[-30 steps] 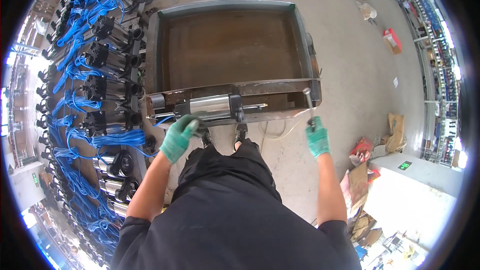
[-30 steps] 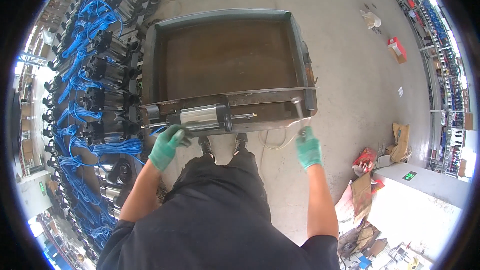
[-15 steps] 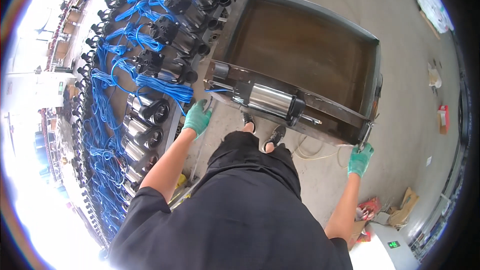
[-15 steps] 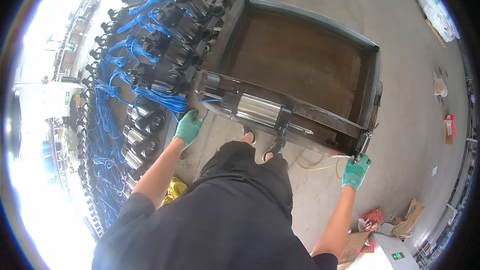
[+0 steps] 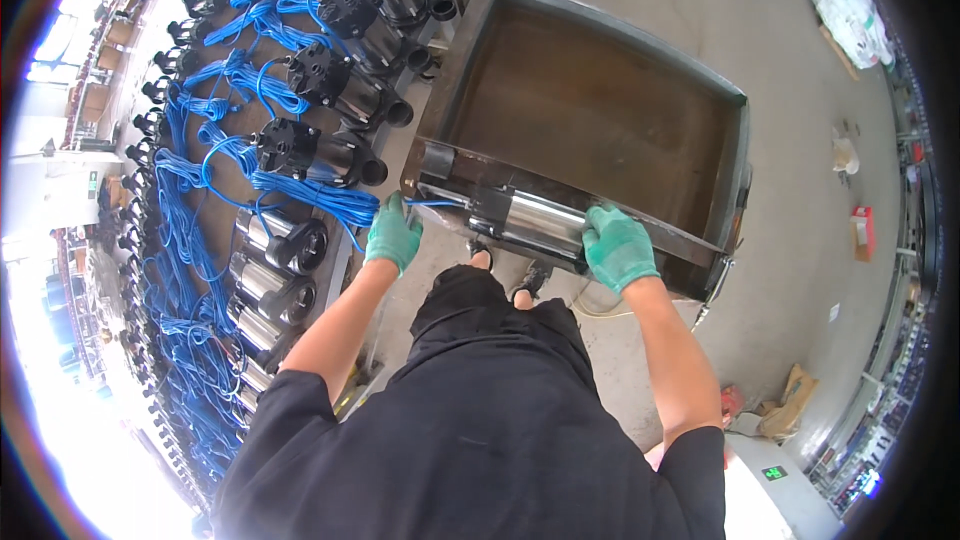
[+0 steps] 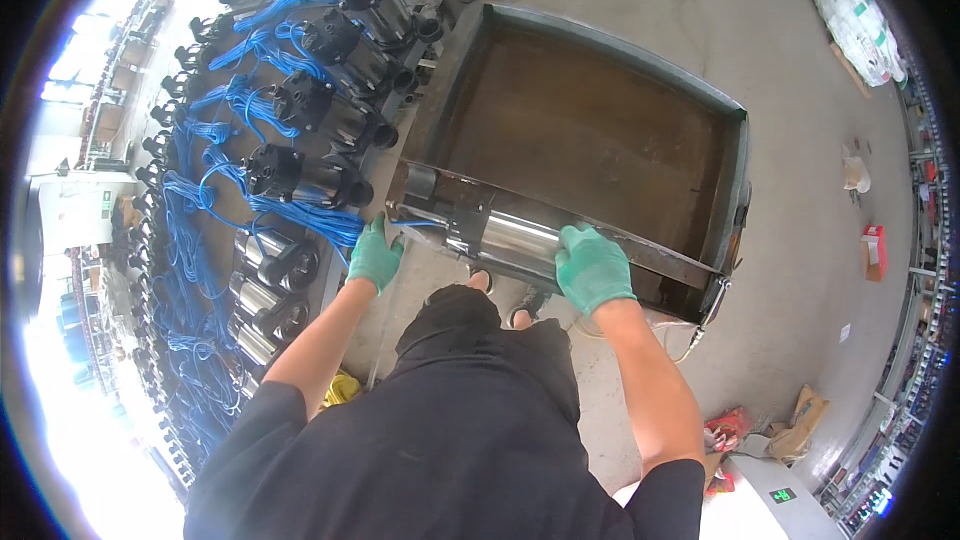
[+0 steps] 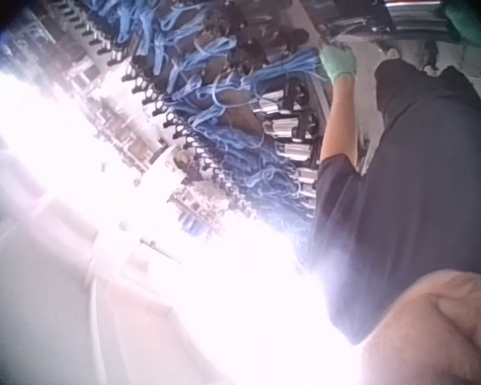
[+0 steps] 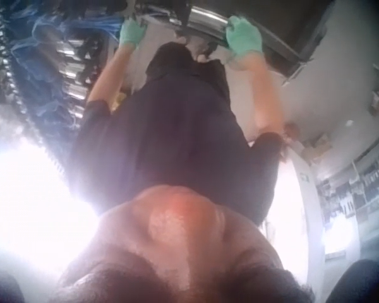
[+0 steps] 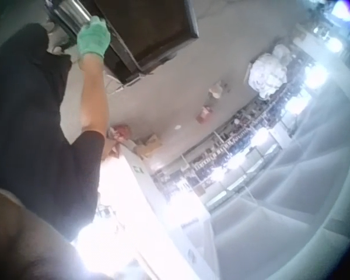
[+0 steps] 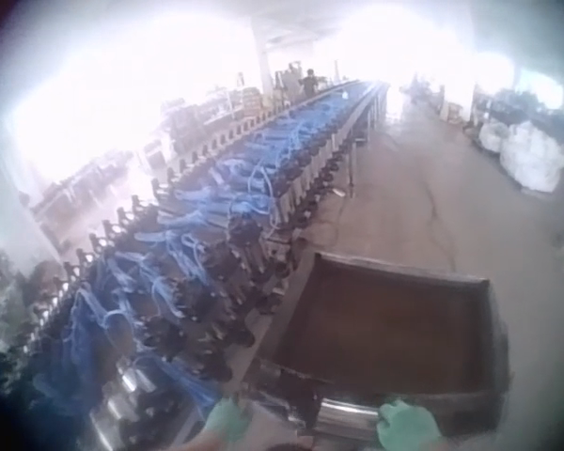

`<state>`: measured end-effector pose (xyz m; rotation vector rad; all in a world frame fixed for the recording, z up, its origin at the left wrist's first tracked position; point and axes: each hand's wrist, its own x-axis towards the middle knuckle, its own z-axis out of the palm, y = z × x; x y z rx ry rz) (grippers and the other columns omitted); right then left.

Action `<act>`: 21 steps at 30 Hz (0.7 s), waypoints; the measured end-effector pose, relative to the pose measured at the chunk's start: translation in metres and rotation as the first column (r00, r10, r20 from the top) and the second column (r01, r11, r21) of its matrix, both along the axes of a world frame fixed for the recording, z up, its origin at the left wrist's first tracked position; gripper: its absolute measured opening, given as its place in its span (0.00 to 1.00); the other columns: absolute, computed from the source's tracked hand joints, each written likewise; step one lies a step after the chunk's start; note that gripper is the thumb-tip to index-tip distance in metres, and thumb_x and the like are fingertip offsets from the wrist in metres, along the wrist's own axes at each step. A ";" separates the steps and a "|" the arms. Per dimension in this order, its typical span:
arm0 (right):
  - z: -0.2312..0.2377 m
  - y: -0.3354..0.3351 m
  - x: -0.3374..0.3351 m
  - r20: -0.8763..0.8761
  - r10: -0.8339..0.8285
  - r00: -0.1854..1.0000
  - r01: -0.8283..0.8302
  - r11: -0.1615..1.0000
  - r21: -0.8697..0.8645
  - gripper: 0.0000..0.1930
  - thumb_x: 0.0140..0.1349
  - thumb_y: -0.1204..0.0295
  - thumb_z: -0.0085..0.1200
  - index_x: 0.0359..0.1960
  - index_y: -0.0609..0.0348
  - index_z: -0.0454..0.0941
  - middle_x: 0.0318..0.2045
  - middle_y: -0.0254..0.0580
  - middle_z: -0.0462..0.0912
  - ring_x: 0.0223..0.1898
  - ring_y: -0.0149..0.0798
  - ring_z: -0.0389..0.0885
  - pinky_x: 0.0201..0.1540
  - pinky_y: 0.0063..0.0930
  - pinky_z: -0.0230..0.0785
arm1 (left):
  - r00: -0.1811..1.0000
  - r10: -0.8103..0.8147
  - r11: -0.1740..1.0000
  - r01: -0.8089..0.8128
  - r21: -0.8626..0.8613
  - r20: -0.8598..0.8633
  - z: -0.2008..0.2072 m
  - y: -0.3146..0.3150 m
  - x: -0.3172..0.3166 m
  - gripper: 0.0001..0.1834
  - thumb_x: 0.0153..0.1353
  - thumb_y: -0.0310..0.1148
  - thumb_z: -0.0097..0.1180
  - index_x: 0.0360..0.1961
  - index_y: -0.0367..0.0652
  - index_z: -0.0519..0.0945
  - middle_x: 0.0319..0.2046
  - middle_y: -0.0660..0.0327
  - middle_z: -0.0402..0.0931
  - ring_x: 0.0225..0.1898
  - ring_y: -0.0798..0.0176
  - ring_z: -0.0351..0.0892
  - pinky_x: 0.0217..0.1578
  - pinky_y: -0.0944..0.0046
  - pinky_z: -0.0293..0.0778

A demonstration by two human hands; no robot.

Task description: The person tests submersible pumps by securing each pump into a test fixture, submerging it into a water tank, and transporting the pumps between assembly tables.

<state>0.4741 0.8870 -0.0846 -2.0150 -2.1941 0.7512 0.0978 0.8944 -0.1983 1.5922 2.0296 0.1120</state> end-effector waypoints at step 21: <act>0.081 0.089 0.095 0.163 -0.361 0.918 0.364 0.931 0.017 0.06 0.61 0.71 0.50 0.38 0.57 0.76 0.31 0.57 0.83 0.37 0.58 0.83 0.41 0.49 0.73 | 0.871 -0.436 0.895 0.393 0.211 0.227 0.106 0.112 0.052 0.15 0.70 0.43 0.52 0.43 0.42 0.79 0.35 0.53 0.82 0.39 0.45 0.82 0.41 0.51 0.77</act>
